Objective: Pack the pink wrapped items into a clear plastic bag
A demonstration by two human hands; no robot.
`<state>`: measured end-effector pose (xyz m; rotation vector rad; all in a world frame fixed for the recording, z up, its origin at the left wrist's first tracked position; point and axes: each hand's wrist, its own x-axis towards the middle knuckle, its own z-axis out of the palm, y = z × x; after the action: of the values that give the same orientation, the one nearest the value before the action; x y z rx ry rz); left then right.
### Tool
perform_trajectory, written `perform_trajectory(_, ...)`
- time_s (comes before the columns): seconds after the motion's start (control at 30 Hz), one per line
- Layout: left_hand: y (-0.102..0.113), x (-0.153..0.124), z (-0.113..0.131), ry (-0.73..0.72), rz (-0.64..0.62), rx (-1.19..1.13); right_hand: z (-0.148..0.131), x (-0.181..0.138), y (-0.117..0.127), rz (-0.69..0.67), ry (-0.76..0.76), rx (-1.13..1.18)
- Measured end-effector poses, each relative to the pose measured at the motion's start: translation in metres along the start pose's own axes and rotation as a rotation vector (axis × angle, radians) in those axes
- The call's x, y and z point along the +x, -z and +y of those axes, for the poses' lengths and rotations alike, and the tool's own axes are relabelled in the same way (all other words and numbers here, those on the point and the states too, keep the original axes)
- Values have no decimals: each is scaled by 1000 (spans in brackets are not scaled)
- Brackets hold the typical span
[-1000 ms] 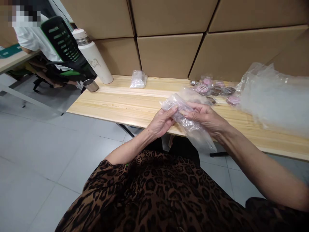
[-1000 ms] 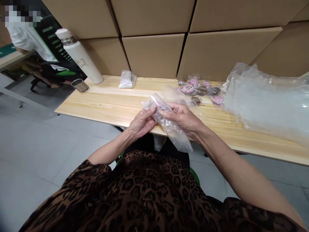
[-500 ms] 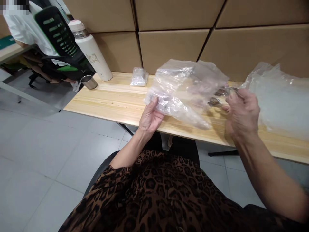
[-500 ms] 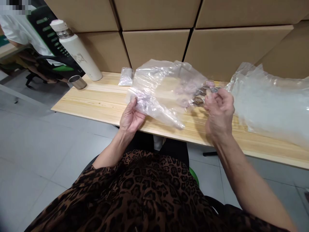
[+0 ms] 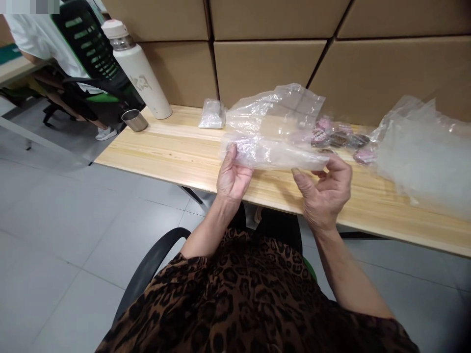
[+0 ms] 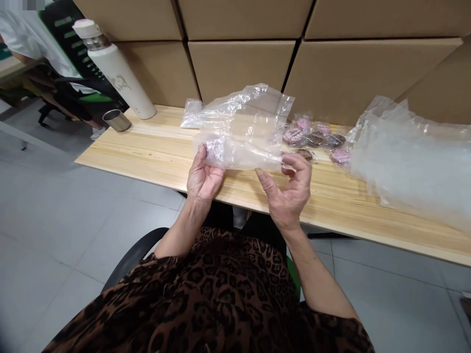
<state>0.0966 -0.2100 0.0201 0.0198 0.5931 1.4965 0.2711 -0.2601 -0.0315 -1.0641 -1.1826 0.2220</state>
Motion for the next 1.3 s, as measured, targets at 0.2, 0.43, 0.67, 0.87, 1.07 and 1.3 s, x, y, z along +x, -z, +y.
perform_trajectory(0.2, 0, -1, -4, 12, 43, -55, -10, -8, 9, -150, -66, -39)
perform_trajectory(0.43, 2, -6, -8, 23, -7, 3, -15, -24, 22, -71, -441, 300)
perform_trajectory(0.67, 22, -10, -13, 46, -117, 109, -27, -17, 25, -121, -530, 396)
perform_trajectory(0.87, 26, -11, -16, 54, -80, 104, -32, -17, 20, 104, -372, 274)
perform_trajectory(1.07, 29, -21, -11, 104, -218, 209, -41, 7, 45, -419, -727, 344)
perform_trajectory(1.3, 37, -27, -2, 86, -269, 190, -35, -7, 55, -535, -570, 224)
